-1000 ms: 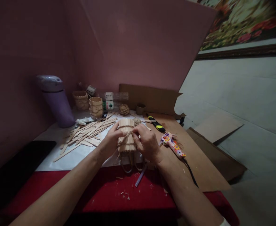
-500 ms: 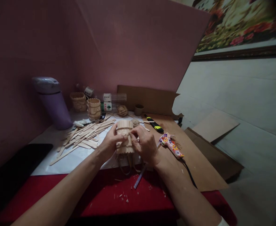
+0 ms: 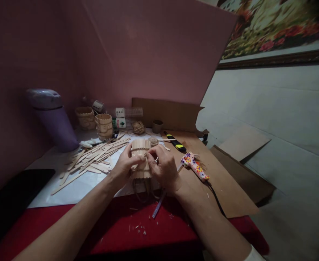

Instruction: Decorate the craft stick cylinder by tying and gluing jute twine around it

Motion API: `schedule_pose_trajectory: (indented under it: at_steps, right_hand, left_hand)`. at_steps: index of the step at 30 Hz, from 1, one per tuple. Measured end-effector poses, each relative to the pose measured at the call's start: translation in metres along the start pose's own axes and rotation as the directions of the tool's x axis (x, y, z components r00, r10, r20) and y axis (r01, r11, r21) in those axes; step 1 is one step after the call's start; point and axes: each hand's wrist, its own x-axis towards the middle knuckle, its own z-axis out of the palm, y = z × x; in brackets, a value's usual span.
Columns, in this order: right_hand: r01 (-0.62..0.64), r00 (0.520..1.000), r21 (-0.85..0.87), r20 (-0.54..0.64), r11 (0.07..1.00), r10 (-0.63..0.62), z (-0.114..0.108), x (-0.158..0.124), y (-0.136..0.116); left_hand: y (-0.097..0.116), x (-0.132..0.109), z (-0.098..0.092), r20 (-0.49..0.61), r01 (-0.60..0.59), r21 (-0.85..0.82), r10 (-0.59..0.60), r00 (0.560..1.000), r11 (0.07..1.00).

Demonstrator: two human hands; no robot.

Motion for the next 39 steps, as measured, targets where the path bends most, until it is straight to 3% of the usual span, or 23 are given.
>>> schedule_pose_trajectory:
  at_steps: [6, 13, 22, 31, 39]
  right_hand:
    - [-0.007, 1.000, 0.029, -0.005, 1.000, 0.008, -0.001, 0.001, -0.002]
    - [-0.159, 0.986, 0.156, -0.027, 0.975, 0.165, -0.004, 0.003, 0.000]
    - [-0.067, 0.998, 0.136, 0.010, 0.988, 0.066, -0.005, 0.004, -0.001]
    - [-0.093, 0.995, 0.100, 0.043, 0.991, 0.089, -0.005, 0.004, 0.002]
    - [-0.092, 0.996, 0.072, 0.007, 0.993, 0.091, -0.003, 0.004, 0.002]
  left_hand:
    - [0.008, -0.003, 0.006, -0.077, 0.090, -0.006, -0.091, 0.993, 0.996]
    - [0.016, -0.008, 0.009, -0.058, 0.157, -0.039, -0.159, 0.986, 0.987]
    - [0.014, -0.007, 0.005, -0.057, 0.152, -0.052, -0.155, 0.986, 0.987]
    - [0.017, -0.009, 0.013, -0.091, 0.142, -0.053, -0.147, 0.985, 0.988]
    - [0.018, -0.009, 0.013, -0.054, 0.139, -0.065, -0.143, 0.988, 0.988]
